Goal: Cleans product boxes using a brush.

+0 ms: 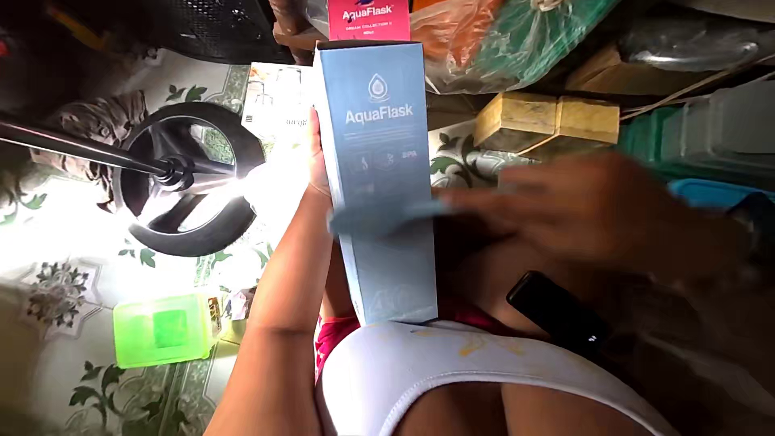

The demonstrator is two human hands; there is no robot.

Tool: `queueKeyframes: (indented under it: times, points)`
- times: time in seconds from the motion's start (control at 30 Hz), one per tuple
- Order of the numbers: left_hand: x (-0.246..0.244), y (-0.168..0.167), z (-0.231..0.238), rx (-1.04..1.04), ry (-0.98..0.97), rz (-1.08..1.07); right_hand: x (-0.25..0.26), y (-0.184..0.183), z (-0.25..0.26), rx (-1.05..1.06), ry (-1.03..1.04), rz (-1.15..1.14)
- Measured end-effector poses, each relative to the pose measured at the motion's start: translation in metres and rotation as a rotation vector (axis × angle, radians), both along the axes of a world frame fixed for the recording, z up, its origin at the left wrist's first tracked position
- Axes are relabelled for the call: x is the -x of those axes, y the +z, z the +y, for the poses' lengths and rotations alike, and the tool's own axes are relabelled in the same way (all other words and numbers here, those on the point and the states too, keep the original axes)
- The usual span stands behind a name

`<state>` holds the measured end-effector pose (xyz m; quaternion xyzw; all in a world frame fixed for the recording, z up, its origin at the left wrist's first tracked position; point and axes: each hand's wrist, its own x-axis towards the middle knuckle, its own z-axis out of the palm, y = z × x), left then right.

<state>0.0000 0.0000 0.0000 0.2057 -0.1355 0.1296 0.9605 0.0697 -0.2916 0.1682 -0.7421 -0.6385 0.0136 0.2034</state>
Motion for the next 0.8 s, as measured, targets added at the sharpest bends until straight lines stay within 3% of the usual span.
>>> queueKeyframes:
  times: [0.13, 0.2, 0.3, 0.37, 0.5, 0.63, 0.7, 0.8]
  points:
    - [-0.008, 0.005, -0.005, -0.019, 0.006, -0.010, -0.050, 0.014, 0.026, -0.044, -0.316, -0.048]
    - [-0.006, 0.007, -0.001, -0.032, 0.046, 0.020, -0.028, 0.006, 0.023, -0.049, -0.206, -0.029]
    - [-0.002, 0.005, 0.001, -0.010, 0.074, 0.019, 0.030, -0.022, -0.004, -0.024, 0.115, 0.101]
    - [-0.005, 0.005, -0.001, -0.011, 0.067, -0.025, 0.043, -0.030, -0.017, -0.023, 0.158, 0.144]
    - [-0.008, 0.008, -0.017, -0.094, -0.008, 0.209, 0.010, -0.007, -0.032, -0.012, -0.170, 0.042]
    - [-0.006, 0.053, -0.050, -0.331, -0.075, 0.597, -0.014, 0.007, -0.042, 0.067, -0.439, -0.066]
    - [-0.009, 0.060, -0.060, -0.453, -0.079, 0.615, -0.009, 0.008, -0.060, 0.136, -0.371, -0.053]
    - [-0.020, 0.054, -0.071, -0.624, -0.032, 0.716, 0.016, 0.002, -0.091, 0.316, -0.080, 0.090]
